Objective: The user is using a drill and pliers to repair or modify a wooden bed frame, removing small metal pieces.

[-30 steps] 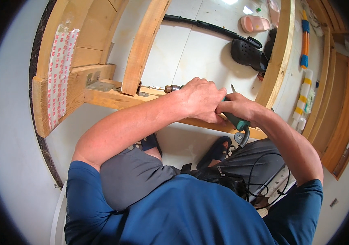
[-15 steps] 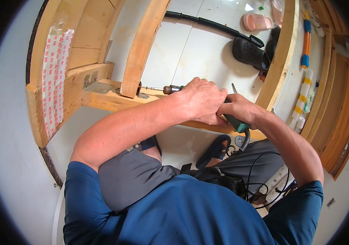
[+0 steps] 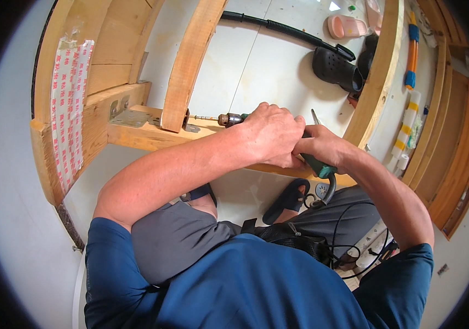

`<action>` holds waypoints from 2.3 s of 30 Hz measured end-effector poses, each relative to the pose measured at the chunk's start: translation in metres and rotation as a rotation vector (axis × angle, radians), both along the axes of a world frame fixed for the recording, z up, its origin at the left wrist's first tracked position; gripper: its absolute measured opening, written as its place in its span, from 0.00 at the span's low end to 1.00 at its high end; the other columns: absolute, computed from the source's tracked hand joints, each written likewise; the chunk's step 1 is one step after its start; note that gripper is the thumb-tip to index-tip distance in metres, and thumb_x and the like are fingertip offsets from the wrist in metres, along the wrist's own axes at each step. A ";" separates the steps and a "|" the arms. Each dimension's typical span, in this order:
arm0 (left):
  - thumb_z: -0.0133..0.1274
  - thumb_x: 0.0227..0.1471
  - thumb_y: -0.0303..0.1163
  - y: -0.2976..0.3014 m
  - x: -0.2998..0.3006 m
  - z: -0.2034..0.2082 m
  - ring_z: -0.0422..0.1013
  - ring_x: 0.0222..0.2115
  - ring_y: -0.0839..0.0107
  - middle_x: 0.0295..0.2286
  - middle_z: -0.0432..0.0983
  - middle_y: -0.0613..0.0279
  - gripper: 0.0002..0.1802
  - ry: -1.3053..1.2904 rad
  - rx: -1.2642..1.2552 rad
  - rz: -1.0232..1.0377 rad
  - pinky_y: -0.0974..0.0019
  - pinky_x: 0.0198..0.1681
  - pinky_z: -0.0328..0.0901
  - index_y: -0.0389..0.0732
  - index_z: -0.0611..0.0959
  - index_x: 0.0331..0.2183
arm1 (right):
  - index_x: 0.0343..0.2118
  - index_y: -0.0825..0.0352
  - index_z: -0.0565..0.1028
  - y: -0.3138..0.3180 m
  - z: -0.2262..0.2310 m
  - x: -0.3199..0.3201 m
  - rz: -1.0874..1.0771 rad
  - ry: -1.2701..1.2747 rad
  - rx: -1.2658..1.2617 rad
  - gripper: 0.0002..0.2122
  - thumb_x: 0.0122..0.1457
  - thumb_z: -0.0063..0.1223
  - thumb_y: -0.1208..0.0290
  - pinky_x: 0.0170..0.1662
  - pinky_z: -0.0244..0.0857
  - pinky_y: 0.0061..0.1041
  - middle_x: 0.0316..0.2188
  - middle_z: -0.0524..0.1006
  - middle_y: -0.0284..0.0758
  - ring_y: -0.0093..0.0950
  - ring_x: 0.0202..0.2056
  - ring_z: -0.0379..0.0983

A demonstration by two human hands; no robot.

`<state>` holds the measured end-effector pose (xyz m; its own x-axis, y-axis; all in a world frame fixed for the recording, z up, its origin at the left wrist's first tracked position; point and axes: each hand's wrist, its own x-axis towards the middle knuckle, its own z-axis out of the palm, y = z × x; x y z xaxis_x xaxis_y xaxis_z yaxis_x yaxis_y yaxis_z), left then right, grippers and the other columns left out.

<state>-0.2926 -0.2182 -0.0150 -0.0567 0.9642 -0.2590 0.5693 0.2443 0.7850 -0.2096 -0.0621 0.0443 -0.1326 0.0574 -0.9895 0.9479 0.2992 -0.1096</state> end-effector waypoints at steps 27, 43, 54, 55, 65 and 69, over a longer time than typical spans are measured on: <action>0.69 0.44 0.62 -0.002 -0.003 0.002 0.84 0.36 0.53 0.30 0.85 0.49 0.39 0.002 -0.053 -0.010 0.52 0.44 0.76 0.33 0.83 0.39 | 0.49 0.77 0.76 -0.005 0.001 -0.006 0.025 -0.003 0.003 0.24 0.54 0.61 0.62 0.30 0.69 0.25 0.33 0.80 0.39 0.24 0.29 0.75; 0.68 0.44 0.60 -0.002 -0.007 0.003 0.84 0.37 0.53 0.32 0.85 0.49 0.40 -0.014 -0.066 -0.023 0.53 0.45 0.75 0.32 0.82 0.42 | 0.48 0.77 0.77 -0.006 -0.003 -0.007 0.037 0.036 0.013 0.25 0.52 0.60 0.61 0.29 0.70 0.24 0.32 0.80 0.38 0.24 0.28 0.75; 0.67 0.51 0.46 -0.059 -0.006 0.015 0.78 0.40 0.50 0.38 0.80 0.49 0.28 0.096 0.209 0.059 0.51 0.47 0.72 0.34 0.80 0.44 | 0.43 0.74 0.78 -0.014 0.002 -0.007 0.072 0.085 -0.031 0.25 0.53 0.63 0.54 0.31 0.68 0.26 0.30 0.78 0.37 0.25 0.29 0.74; 0.66 0.51 0.41 -0.074 -0.015 0.040 0.77 0.41 0.51 0.39 0.79 0.50 0.25 -0.013 0.181 0.076 0.52 0.48 0.71 0.34 0.79 0.44 | 0.44 0.74 0.78 -0.006 -0.004 -0.002 0.066 0.078 -0.037 0.26 0.53 0.64 0.52 0.31 0.68 0.27 0.30 0.78 0.37 0.25 0.30 0.74; 0.37 0.74 0.43 -0.244 -0.129 0.118 0.78 0.50 0.63 0.56 0.75 0.49 0.29 -0.089 0.434 1.170 0.56 0.58 0.70 0.31 0.74 0.61 | 0.46 0.83 0.77 -0.003 0.010 -0.009 0.127 -0.006 0.019 0.37 0.52 0.67 0.45 0.30 0.70 0.31 0.32 0.76 0.41 0.30 0.29 0.75; 0.37 0.74 0.48 -0.259 -0.142 0.110 0.78 0.51 0.70 0.55 0.78 0.54 0.30 -1.205 0.291 1.138 0.61 0.57 0.70 0.36 0.76 0.61 | 0.44 0.83 0.78 -0.006 0.008 -0.002 0.066 0.047 -0.005 0.35 0.50 0.69 0.48 0.29 0.69 0.31 0.31 0.76 0.41 0.29 0.29 0.74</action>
<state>-0.4347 -0.4769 0.0951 -0.6258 0.5954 -0.5038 -0.6990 -0.1415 0.7010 -0.2112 -0.0680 0.0520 -0.1818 0.0417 -0.9825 0.9199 0.3602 -0.1549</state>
